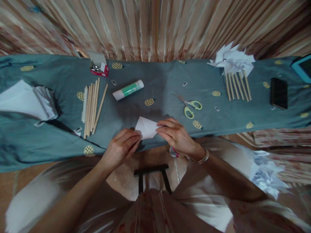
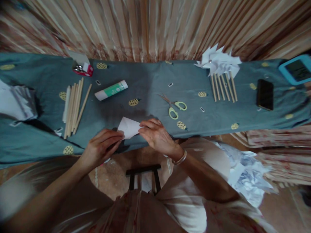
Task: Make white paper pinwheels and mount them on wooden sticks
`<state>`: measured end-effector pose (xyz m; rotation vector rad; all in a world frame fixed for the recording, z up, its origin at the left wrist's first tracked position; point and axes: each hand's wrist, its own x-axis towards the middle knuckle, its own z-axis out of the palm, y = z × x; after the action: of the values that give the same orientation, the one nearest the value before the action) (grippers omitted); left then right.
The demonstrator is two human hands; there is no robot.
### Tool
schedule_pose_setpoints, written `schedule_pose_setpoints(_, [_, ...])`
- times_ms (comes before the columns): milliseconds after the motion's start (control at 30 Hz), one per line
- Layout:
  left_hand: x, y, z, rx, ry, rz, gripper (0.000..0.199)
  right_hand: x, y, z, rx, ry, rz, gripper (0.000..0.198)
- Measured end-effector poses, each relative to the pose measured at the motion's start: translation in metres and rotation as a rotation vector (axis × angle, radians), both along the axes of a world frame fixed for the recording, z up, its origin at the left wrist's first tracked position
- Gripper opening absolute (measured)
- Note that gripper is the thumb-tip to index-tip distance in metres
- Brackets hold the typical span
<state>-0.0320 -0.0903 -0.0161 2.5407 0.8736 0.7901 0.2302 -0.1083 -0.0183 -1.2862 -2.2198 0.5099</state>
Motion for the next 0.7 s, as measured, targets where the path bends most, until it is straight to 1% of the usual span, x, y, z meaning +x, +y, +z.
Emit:
schedule_pose_setpoints(133, [0.0,-0.001,0.0,-0.044,-0.027,0.066,0.01,-0.001,0.009,-0.004,-0.119,0.168,-0.044,0.016])
schedule_pose_setpoints(267, [-0.002,-0.001,-0.001,-0.071,-0.009,0.113,0.012,-0.003,0.016,-0.005,-0.177,0.233,-0.096,0.015])
schedule_pose_setpoints(367, [-0.002,-0.001,-0.001,-0.088,0.014,0.142,0.015,-0.005,0.018,-0.005,-0.21,0.241,-0.125,0.016])
schedule_pose_setpoints(500, [-0.002,0.001,0.0,-0.075,0.034,0.165,0.016,-0.008,0.021,-0.004,-0.217,0.225,-0.163,0.015])
schedule_pose_setpoints(600, [-0.002,0.002,0.001,-0.052,0.053,0.178,0.017,-0.011,0.023,-0.003,-0.215,0.193,-0.202,0.014])
schedule_pose_setpoints(700, [-0.004,0.003,0.002,-0.06,0.083,0.193,0.02,-0.013,0.026,-0.002,-0.195,0.173,-0.201,0.013])
